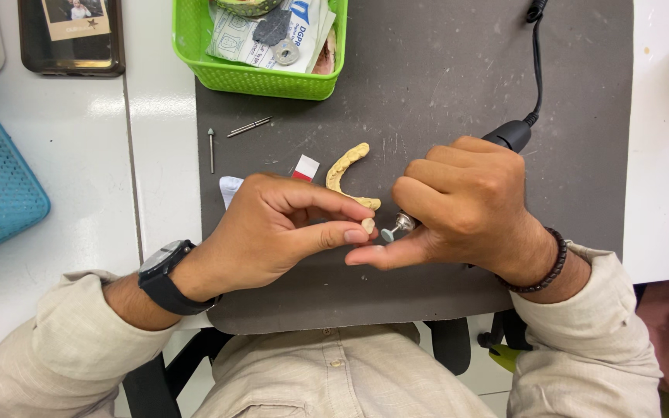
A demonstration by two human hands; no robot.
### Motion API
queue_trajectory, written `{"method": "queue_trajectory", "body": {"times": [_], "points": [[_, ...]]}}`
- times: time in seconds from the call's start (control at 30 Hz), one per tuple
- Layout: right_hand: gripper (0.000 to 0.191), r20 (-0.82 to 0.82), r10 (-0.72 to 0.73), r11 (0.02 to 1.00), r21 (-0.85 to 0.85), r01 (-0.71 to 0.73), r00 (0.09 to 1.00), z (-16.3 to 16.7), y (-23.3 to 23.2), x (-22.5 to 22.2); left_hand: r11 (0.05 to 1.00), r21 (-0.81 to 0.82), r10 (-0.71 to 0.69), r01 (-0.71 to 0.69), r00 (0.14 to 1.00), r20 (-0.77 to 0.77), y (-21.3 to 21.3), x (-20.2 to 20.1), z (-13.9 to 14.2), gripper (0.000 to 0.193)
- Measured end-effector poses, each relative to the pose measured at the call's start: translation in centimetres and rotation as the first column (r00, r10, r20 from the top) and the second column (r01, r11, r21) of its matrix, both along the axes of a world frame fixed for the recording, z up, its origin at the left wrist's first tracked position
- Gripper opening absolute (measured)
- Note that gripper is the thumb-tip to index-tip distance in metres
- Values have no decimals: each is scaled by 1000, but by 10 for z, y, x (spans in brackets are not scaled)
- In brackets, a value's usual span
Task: The person uses a handheld rotary grinder to trim and smooth the edge of a yellow dental arch form, then presses and fits it against a white dental model, repeatedly checking the fit and wiping the piece with a tissue.
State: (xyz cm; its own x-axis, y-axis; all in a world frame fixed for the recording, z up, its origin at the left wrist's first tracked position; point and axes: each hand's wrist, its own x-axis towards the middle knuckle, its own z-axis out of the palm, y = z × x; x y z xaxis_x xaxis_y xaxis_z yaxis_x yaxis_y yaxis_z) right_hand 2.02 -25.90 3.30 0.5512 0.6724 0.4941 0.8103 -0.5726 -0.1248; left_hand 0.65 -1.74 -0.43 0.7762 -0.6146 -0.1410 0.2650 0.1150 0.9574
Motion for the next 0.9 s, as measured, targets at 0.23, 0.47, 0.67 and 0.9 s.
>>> {"method": "queue_trajectory", "body": {"times": [0.23,0.47,0.67,0.9], "points": [[77,11,-33,997,-72,33,999,-1,1,-2,996,90,-44,28,982,185,1,1,4,19],[78,3,-39,995,-90,39,999,-4,2,-3,990,141,-67,31,964,257,2,3,5,18],[79,10,-47,994,-98,48,999,-4,2,-3,991,132,-58,28,972,226,1,2,6,18],[79,8,-41,994,-101,41,999,-4,2,-3,990,135,-56,26,973,222,1,2,6,18]]}}
